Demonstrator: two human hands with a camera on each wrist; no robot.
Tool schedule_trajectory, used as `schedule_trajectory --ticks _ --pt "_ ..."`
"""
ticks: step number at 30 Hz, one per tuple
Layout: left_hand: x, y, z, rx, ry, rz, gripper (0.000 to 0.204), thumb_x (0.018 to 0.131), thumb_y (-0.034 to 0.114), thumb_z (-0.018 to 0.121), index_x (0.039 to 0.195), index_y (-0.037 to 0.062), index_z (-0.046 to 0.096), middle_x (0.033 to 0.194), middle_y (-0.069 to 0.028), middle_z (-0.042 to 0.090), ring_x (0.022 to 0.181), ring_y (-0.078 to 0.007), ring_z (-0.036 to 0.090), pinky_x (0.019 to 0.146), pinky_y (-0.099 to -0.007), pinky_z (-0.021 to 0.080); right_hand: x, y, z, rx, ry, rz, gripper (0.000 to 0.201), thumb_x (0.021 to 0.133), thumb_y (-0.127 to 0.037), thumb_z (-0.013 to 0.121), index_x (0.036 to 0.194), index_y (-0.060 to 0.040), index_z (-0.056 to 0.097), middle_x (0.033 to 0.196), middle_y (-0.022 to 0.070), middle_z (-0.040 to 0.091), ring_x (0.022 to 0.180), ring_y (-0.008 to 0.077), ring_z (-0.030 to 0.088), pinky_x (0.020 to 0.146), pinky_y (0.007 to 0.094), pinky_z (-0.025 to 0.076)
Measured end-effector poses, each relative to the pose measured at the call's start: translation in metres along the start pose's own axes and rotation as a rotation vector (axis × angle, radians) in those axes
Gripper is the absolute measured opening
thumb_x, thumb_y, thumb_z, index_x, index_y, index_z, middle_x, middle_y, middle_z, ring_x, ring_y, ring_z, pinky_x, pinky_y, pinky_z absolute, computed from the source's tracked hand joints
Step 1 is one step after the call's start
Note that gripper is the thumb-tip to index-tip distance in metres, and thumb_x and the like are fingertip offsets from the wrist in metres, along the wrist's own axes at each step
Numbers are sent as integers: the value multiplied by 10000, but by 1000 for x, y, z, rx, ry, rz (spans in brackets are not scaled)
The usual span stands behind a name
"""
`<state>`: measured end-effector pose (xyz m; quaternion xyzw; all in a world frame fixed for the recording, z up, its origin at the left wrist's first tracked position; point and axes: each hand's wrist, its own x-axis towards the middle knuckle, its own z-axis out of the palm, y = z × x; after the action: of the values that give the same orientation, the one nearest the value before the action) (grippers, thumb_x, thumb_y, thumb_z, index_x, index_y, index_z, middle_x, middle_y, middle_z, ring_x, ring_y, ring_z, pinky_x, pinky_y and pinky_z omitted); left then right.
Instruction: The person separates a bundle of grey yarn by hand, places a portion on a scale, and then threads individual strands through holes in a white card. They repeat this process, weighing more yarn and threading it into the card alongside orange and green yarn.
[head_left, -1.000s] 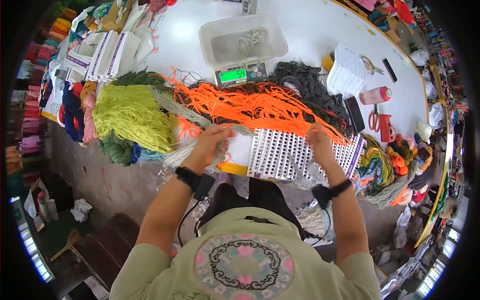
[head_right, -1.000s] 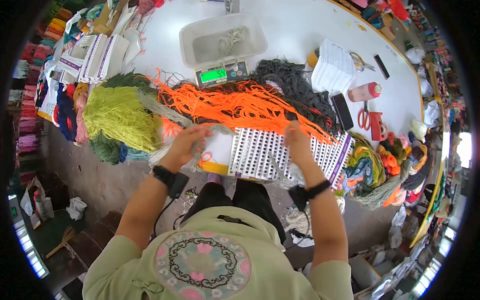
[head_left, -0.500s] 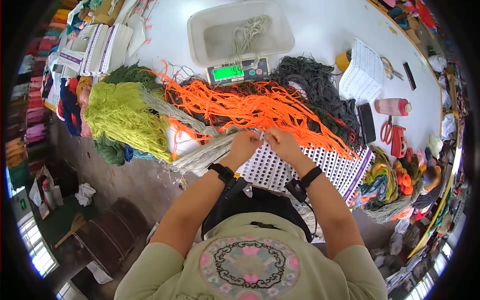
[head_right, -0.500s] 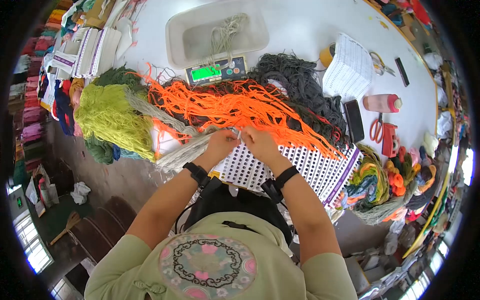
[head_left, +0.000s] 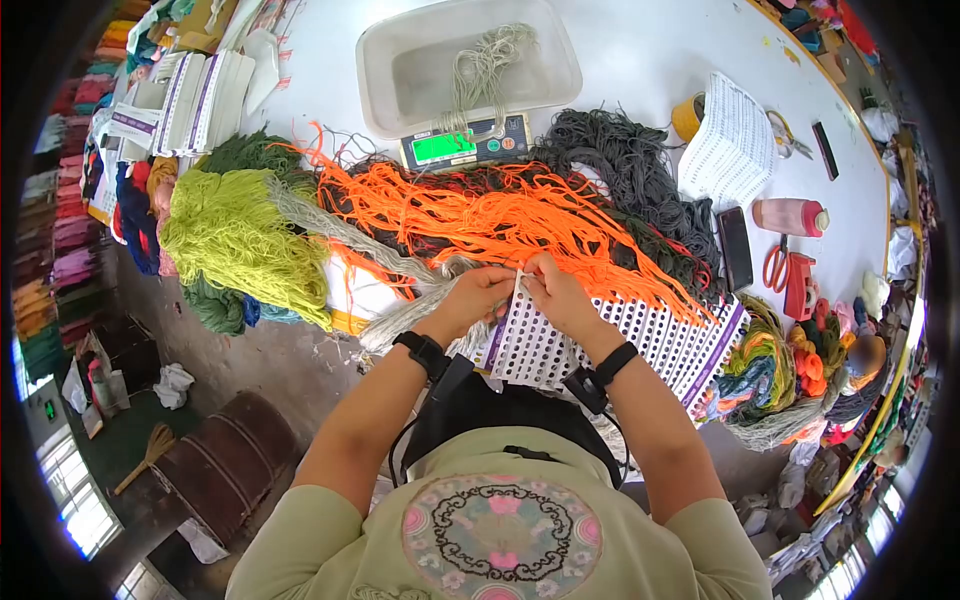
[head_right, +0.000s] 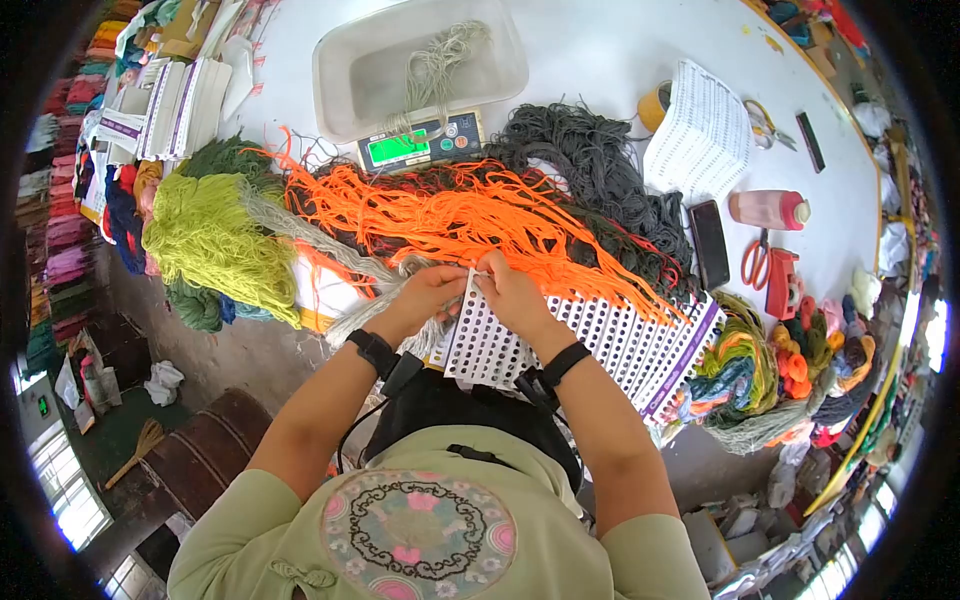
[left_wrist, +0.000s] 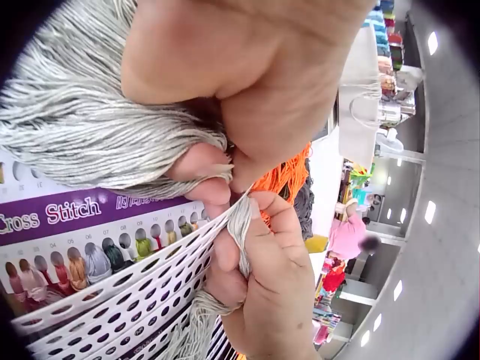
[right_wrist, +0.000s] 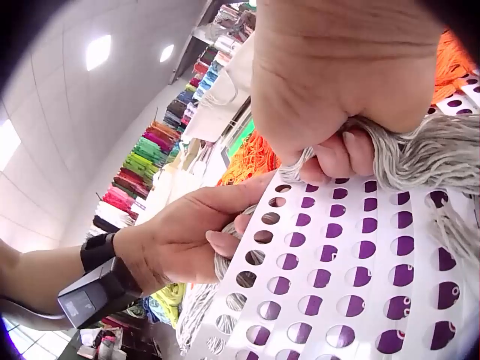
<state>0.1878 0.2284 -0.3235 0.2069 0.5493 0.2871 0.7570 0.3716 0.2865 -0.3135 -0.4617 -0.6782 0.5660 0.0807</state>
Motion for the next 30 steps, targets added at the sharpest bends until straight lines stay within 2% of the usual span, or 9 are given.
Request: schedule_trajectory --ticks 3,5,8,12,14,21,23,26,30 --pt "1 1 -1 -7 -33 19 257 959 189 551 1142 17 606 845 13 611 613 -45 518 444 -190 375 2 0 5 61 57 -20 157 934 -194 536 1048 -99 484 766 177 627 734 364 637 630 446 476" --pt "2 3 -1 -10 -28 28 260 959 190 550 1146 17 603 848 14 613 614 -46 519 446 -189 379 1 -5 6 -176 90 3 145 927 -157 532 1048 -92 486 798 177 635 733 371 637 628 460 476" --pt "3 6 -3 -17 -29 -11 235 956 191 555 1114 26 611 845 15 615 616 -46 522 457 -193 379 1 -7 5 -202 83 -52 138 922 -140 527 1040 -87 477 796 175 634 728 374 636 625 471 475" --pt "6 8 -8 3 -70 -65 177 950 191 564 1037 45 614 817 11 609 616 -54 526 474 -201 379 2 -4 0 -96 14 -95 135 919 -132 523 1028 -82 460 762 166 627 726 374 636 623 470 474" --pt "7 10 -7 -7 -85 -75 162 949 191 566 1014 50 613 800 8 605 616 -57 528 477 -205 379 2 -4 0 -102 19 -91 123 912 -108 534 1004 -75 458 709 138 613 664 325 642 590 414 475" --pt "8 13 1 106 -44 -87 169 945 178 555 1001 27 606 747 -10 593 627 -81 557 463 -217 379 -2 -2 3 -79 42 -113 108 920 -102 511 1003 -64 455 727 140 610 651 291 647 581 388 471" --pt "6 11 5 109 -20 -106 174 941 179 559 1002 23 605 750 -11 595 629 -85 562 461 -216 379 -5 -6 0 69 -22 -6 103 936 -119 503 1006 -56 463 721 111 601 646 222 637 586 346 464" --pt "0 12 9 -27 21 -61 180 927 182 572 1006 25 606 754 -12 598 627 -85 562 465 -212 384 -8 -17 -10 198 -78 105 96 929 -127 504 996 -71 464 721 152 625 653 316 635 594 396 470" --pt "2 7 3 -72 -97 -33 179 913 175 576 999 22 614 751 -6 601 625 -83 563 468 -212 391 -7 -7 -5 175 -39 29 93 923 -117 505 992 -66 466 706 150 619 646 312 634 588 386 468"
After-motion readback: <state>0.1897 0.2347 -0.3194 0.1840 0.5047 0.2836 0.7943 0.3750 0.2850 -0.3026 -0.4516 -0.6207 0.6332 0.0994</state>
